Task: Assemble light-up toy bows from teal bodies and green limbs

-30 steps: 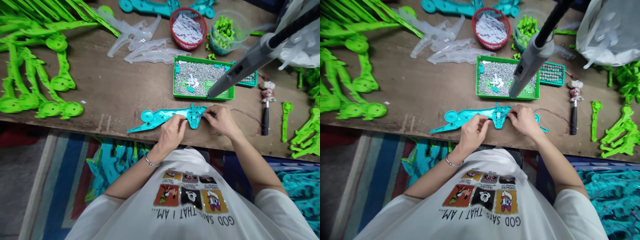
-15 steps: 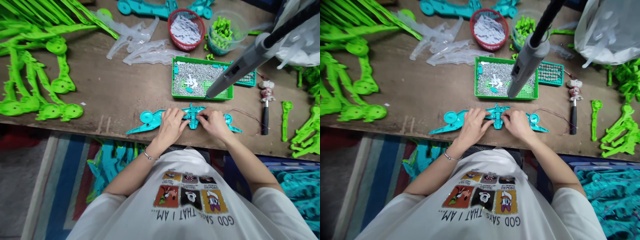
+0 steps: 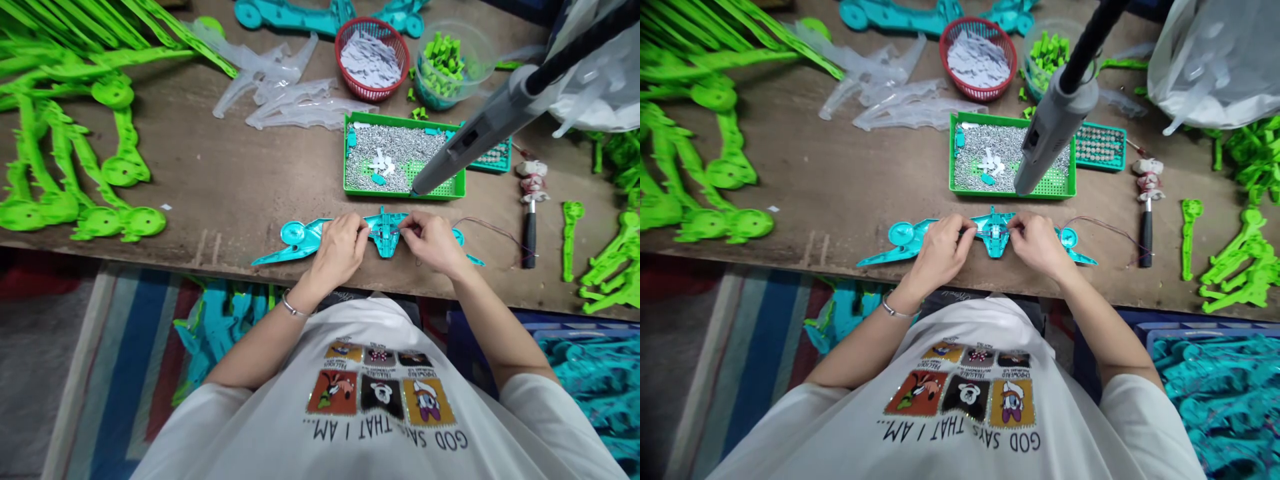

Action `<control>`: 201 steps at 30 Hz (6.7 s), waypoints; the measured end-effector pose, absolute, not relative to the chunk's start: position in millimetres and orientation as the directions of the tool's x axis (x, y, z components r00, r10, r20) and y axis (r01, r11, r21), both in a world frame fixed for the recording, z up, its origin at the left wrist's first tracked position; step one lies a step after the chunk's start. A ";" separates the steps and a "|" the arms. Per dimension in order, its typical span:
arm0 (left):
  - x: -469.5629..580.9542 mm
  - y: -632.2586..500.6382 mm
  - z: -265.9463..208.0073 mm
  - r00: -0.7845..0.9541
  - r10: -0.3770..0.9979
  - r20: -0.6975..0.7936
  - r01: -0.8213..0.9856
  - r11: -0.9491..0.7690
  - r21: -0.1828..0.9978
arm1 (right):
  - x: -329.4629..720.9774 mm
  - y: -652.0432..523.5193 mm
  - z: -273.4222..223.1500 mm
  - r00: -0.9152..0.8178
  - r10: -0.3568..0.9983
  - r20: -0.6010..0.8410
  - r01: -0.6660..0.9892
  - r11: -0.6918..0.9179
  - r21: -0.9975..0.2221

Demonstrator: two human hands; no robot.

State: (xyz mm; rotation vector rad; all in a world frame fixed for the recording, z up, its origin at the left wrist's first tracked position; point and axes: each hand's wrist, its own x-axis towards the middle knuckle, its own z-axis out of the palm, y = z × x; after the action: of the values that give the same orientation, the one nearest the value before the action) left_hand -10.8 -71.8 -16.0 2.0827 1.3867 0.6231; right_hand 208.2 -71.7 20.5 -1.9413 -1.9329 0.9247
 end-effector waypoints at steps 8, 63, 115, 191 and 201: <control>-20.0 -70.5 -20.8 0.228 0.965 0.127 0.514 -0.231 0.826 | 206.0 -72.2 21.7 -0.133 0.969 -0.210 0.844 -0.001 -0.537; -114.7 -62.0 -26.2 -0.419 0.895 0.151 0.277 -0.033 0.960 | 219.3 -112.6 -9.9 0.188 0.980 0.058 0.628 -0.075 -0.775; -264.2 -15.5 -11.6 -0.648 0.760 0.054 0.752 0.626 0.209 | 184.2 -75.0 -31.0 -0.044 0.987 -0.154 0.631 -0.092 -0.770; -82.8 -95.7 -20.7 0.208 0.978 0.030 0.834 -0.194 0.516 | 193.3 -103.1 -24.8 -0.036 0.999 -0.029 0.704 0.005 -0.711; -103.5 -108.8 -14.6 0.471 0.859 0.203 0.620 -0.486 0.616 | 186.3 -84.2 12.8 -0.118 0.965 -0.234 0.625 -0.111 -0.773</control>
State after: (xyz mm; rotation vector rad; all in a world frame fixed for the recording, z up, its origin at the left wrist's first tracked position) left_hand -103.5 -108.8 -14.6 2.2596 1.2295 0.6914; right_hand 186.3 -84.2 12.8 -1.7468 -1.7543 1.1088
